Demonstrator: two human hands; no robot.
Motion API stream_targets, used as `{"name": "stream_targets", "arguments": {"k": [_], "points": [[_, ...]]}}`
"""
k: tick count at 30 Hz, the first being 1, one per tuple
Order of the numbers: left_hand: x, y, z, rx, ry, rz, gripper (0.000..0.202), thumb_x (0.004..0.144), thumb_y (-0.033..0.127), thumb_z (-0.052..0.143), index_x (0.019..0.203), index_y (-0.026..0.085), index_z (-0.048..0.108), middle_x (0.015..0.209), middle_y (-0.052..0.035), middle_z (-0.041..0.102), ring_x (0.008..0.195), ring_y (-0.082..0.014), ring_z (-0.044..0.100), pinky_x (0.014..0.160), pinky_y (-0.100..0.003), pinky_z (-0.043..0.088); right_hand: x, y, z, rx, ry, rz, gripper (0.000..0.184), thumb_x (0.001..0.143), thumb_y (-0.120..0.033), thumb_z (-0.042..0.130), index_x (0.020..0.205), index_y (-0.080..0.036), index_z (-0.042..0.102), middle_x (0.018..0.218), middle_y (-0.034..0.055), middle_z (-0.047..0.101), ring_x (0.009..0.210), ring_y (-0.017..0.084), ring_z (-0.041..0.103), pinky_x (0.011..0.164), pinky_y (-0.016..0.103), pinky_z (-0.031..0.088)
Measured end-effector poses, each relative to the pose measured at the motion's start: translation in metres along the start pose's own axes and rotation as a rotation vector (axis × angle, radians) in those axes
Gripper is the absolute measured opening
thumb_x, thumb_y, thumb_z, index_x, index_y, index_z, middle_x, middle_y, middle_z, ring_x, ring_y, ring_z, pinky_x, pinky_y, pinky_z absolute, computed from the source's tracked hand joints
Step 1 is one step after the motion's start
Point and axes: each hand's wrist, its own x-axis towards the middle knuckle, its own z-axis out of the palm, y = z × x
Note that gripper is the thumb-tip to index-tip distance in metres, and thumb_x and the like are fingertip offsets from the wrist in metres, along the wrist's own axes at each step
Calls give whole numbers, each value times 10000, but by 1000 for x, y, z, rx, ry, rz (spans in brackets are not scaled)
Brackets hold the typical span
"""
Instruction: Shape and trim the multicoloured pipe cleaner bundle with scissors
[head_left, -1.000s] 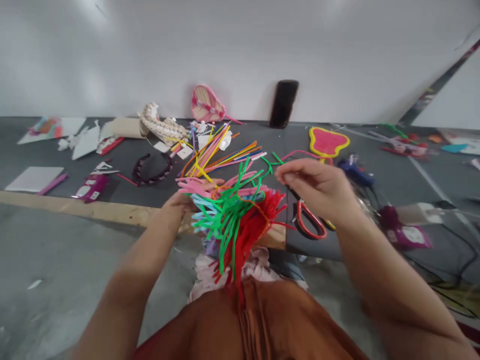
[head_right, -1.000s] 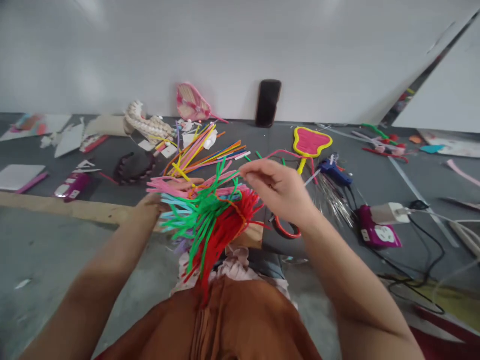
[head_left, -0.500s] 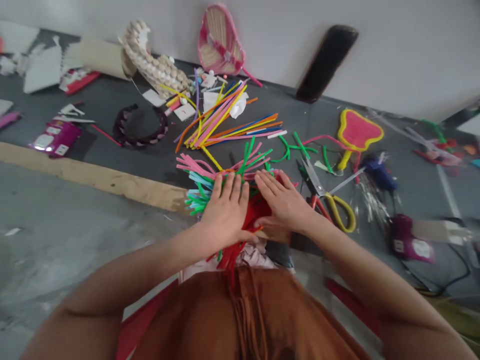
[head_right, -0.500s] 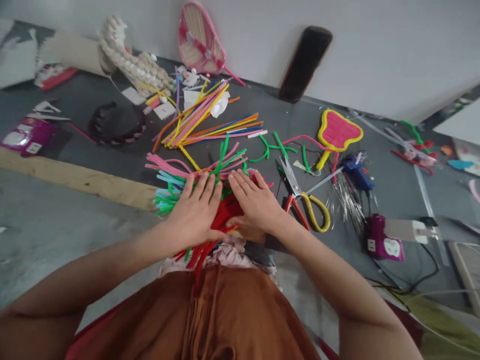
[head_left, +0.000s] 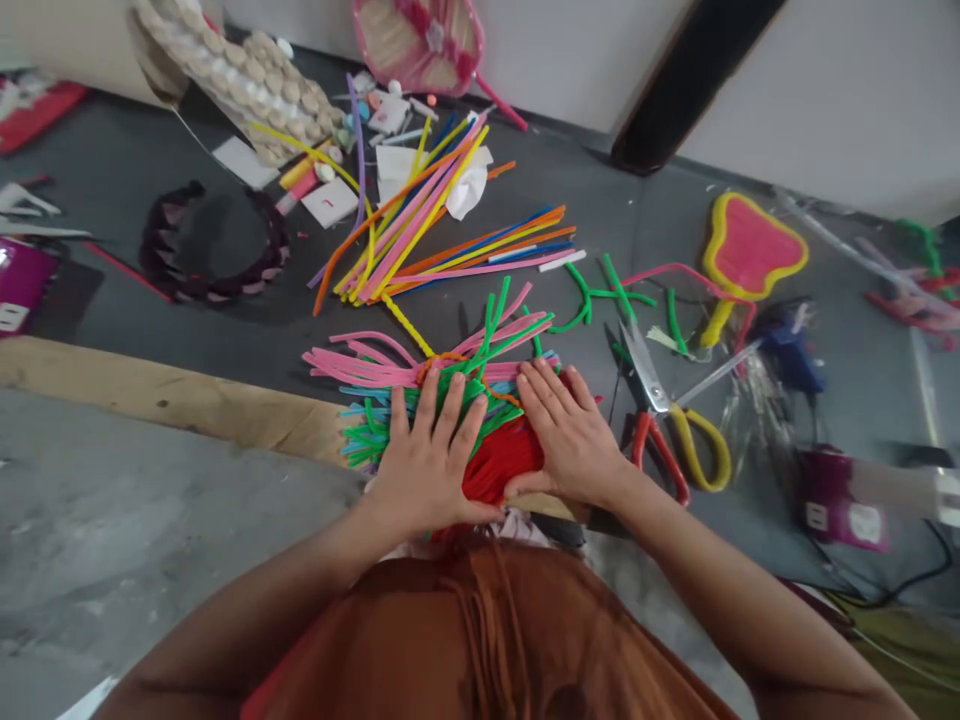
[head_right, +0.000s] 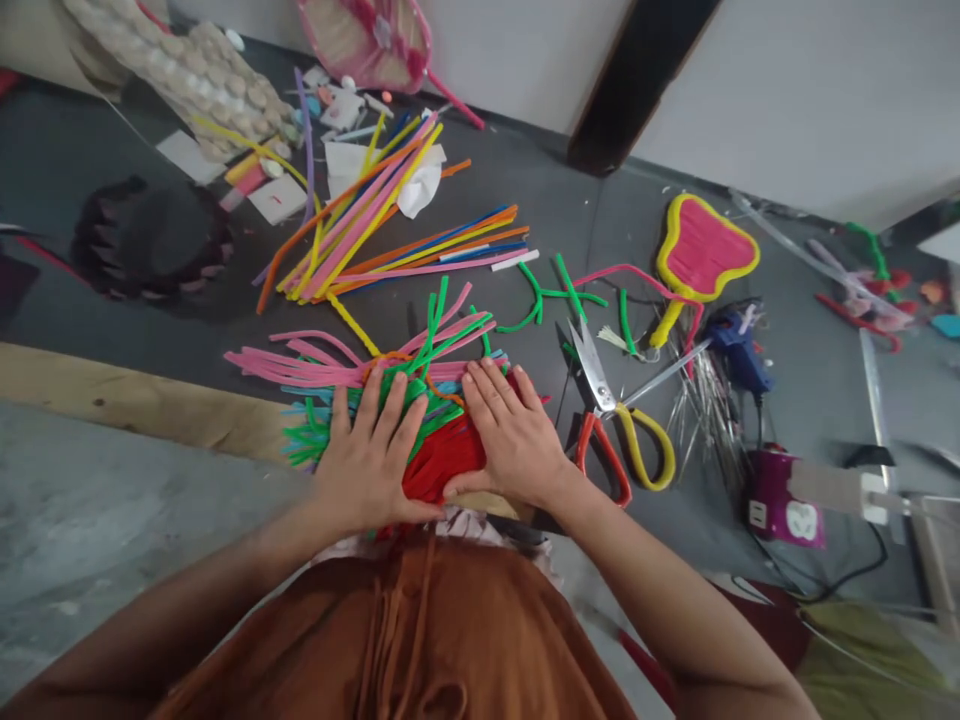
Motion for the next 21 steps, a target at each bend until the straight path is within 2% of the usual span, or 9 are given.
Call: {"name": "stream_targets", "arguments": {"k": [3, 5, 8, 10, 13, 17, 19, 21], "points": [[-1, -2, 5, -25, 71, 43, 1131, 608, 877, 618, 1445, 130, 471, 1599, -322, 228, 1497, -522, 84, 1121, -770, 25, 0, 4, -11, 118, -12, -20, 1211, 755, -913, 350, 1565, -29, 185, 1584, 272, 323, 1510, 381, 228, 1202, 608, 167], [-2, -2, 7, -30, 106, 53, 1083, 601, 865, 640, 1396, 139, 519, 1592, -327, 241, 1495, -521, 104, 1109, -784, 6, 1, 6, -21, 214, -3, -14, 936, 903, -767, 343, 1535, -80, 280, 1563, 230, 393, 1495, 321, 298, 1183, 566, 254], [-3, -1, 10, -36, 137, 58, 1043, 591, 863, 648, 1330, 132, 567, 1579, -342, 254, 1491, -510, 158, 1111, -778, -32, 8, 2, -37, 221, 52, 56, 445, 1010, -511, 415, 1260, -185, 587, 1424, 150, 592, 1379, 275, 494, 1110, 495, 367], [-4, -1, 11, -45, 149, 68, 1032, 592, 863, 646, 1316, 132, 573, 1572, -349, 261, 1492, -487, 192, 1126, -756, -43, 14, -5, -42, 152, 88, 82, 245, 997, -408, 504, 1030, -228, 667, 1313, 94, 683, 1302, 284, 566, 1053, 487, 393], [-5, -2, 11, -70, 163, 96, 983, 629, 851, 632, 1312, 145, 578, 1569, -335, 285, 1494, -448, 230, 1162, -705, -29, 22, -15, -42, 71, 102, 92, 150, 973, -281, 547, 904, -244, 674, 1227, 38, 730, 1238, 280, 605, 975, 463, 406], [-4, -4, 10, -93, 163, 126, 881, 712, 824, 586, 1286, 156, 614, 1569, -289, 335, 1485, -428, 270, 1198, -640, 0, 28, -18, -33, 53, 116, 187, 81, 920, -210, 587, 880, -224, 656, 1176, 53, 737, 1146, 276, 630, 879, 421, 434], [-2, -4, 8, -94, 146, 119, 886, 718, 822, 583, 1303, 158, 615, 1566, -277, 350, 1480, -424, 285, 1209, -615, 10, 29, -16, -32, 68, 138, 228, 57, 904, -195, 596, 914, -216, 648, 1129, 66, 743, 1102, 265, 639, 871, 408, 444], [0, -4, 7, -99, 125, 110, 889, 713, 827, 583, 1306, 166, 622, 1566, -263, 361, 1477, -423, 291, 1215, -599, 15, 29, -14, -38, 73, 124, 210, 128, 917, -213, 594, 1032, -210, 650, 1121, 71, 745, 1088, 255, 649, 918, 418, 439]]}}
